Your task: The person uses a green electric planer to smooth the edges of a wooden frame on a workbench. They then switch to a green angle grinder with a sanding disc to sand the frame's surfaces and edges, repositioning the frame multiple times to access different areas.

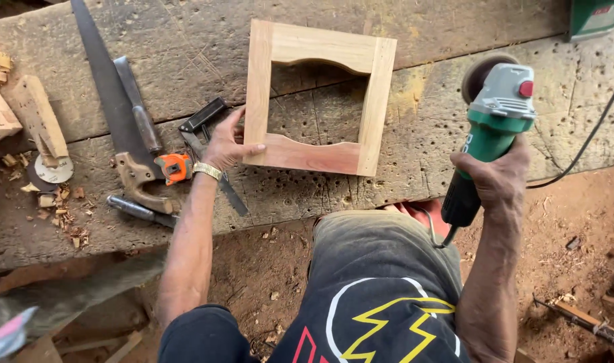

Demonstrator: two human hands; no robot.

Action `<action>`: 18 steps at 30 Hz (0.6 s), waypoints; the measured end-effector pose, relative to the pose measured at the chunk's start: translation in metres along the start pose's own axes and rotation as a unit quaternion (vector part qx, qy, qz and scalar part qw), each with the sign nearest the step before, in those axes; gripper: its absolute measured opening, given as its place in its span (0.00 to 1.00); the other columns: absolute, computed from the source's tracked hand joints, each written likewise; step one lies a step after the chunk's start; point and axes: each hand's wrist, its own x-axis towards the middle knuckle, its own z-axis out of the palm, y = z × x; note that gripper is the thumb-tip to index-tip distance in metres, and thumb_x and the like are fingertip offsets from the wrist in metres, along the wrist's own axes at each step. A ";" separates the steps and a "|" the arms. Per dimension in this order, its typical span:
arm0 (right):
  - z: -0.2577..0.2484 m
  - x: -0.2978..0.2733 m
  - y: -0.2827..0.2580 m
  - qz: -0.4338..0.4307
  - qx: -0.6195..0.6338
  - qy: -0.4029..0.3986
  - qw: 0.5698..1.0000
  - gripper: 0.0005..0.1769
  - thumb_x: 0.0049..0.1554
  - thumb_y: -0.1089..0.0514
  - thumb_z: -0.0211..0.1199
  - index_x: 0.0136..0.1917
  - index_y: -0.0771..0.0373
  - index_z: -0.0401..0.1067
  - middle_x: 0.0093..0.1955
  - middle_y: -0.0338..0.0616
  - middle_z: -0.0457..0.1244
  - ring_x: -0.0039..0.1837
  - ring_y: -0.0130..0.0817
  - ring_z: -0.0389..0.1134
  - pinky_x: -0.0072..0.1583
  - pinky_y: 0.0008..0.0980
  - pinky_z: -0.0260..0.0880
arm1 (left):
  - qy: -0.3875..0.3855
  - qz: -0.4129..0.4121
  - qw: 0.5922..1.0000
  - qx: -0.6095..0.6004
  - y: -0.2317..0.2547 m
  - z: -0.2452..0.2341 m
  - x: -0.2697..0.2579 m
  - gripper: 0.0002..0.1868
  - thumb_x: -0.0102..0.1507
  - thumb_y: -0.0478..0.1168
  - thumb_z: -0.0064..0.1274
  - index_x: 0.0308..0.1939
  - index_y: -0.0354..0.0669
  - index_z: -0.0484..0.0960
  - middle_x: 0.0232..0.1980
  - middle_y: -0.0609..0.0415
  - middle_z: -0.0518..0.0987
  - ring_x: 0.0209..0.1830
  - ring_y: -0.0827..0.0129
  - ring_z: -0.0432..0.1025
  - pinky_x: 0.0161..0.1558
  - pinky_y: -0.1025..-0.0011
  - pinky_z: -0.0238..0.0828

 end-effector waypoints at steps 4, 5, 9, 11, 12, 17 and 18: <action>-0.005 0.005 0.030 -0.011 0.009 0.003 1.000 0.37 0.44 0.59 0.74 0.66 0.64 0.67 0.52 0.41 0.65 0.50 0.32 0.69 0.53 0.34 0.74 | 0.045 0.050 0.993 0.100 -0.008 0.024 -0.010 0.59 0.42 0.51 0.80 0.72 0.36 0.67 0.60 0.48 0.81 0.56 0.67 0.76 0.58 0.66 0.75; -0.012 0.011 0.046 -0.018 0.009 0.016 1.000 0.38 0.43 0.58 0.75 0.66 0.64 0.66 0.52 0.41 0.66 0.50 0.32 0.68 0.52 0.34 0.73 | 0.048 0.078 0.991 0.097 0.000 0.032 -0.002 0.54 0.44 0.53 0.79 0.69 0.35 0.73 0.58 0.47 0.83 0.53 0.65 0.79 0.57 0.65 0.77; -0.027 0.002 0.037 -0.005 -0.012 0.070 0.997 0.39 0.40 0.59 0.75 0.65 0.64 0.67 0.50 0.42 0.66 0.49 0.33 0.69 0.51 0.34 0.73 | 0.132 -0.041 0.990 0.041 -0.023 0.071 -0.011 0.51 0.39 0.55 0.77 0.58 0.32 0.73 0.52 0.44 0.82 0.47 0.62 0.80 0.49 0.65 0.82; -0.032 -0.006 0.038 0.022 -0.022 0.076 0.997 0.40 0.39 0.58 0.76 0.64 0.63 0.67 0.51 0.42 0.67 0.49 0.33 0.70 0.51 0.34 0.74 | 0.116 -0.011 0.976 -0.182 -0.042 0.085 -0.026 0.50 0.43 0.55 0.76 0.59 0.30 0.71 0.50 0.42 0.81 0.45 0.60 0.79 0.49 0.64 0.81; -0.035 -0.012 0.041 0.027 -0.020 0.073 0.997 0.40 0.39 0.58 0.76 0.64 0.63 0.67 0.51 0.42 0.67 0.49 0.33 0.70 0.51 0.34 0.74 | 0.117 -0.017 0.977 -0.178 -0.040 0.096 -0.037 0.50 0.43 0.55 0.76 0.59 0.30 0.71 0.50 0.42 0.81 0.45 0.60 0.79 0.49 0.64 0.81; -0.063 -0.030 0.069 0.025 0.002 0.129 0.991 0.40 0.40 0.57 0.78 0.64 0.64 0.66 0.52 0.40 0.66 0.50 0.32 0.70 0.53 0.32 0.75 | 0.152 -0.040 0.976 -0.148 -0.043 0.149 -0.061 0.46 0.46 0.55 0.73 0.59 0.32 0.69 0.49 0.45 0.81 0.46 0.60 0.79 0.50 0.66 0.81; -0.066 -0.030 0.070 0.025 0.003 0.130 0.991 0.40 0.40 0.57 0.78 0.64 0.64 0.66 0.52 0.40 0.66 0.50 0.32 0.70 0.53 0.32 0.75 | 0.151 -0.039 0.977 -0.147 -0.043 0.157 -0.059 0.46 0.46 0.55 0.73 0.59 0.32 0.69 0.49 0.45 0.81 0.46 0.60 0.79 0.50 0.66 0.81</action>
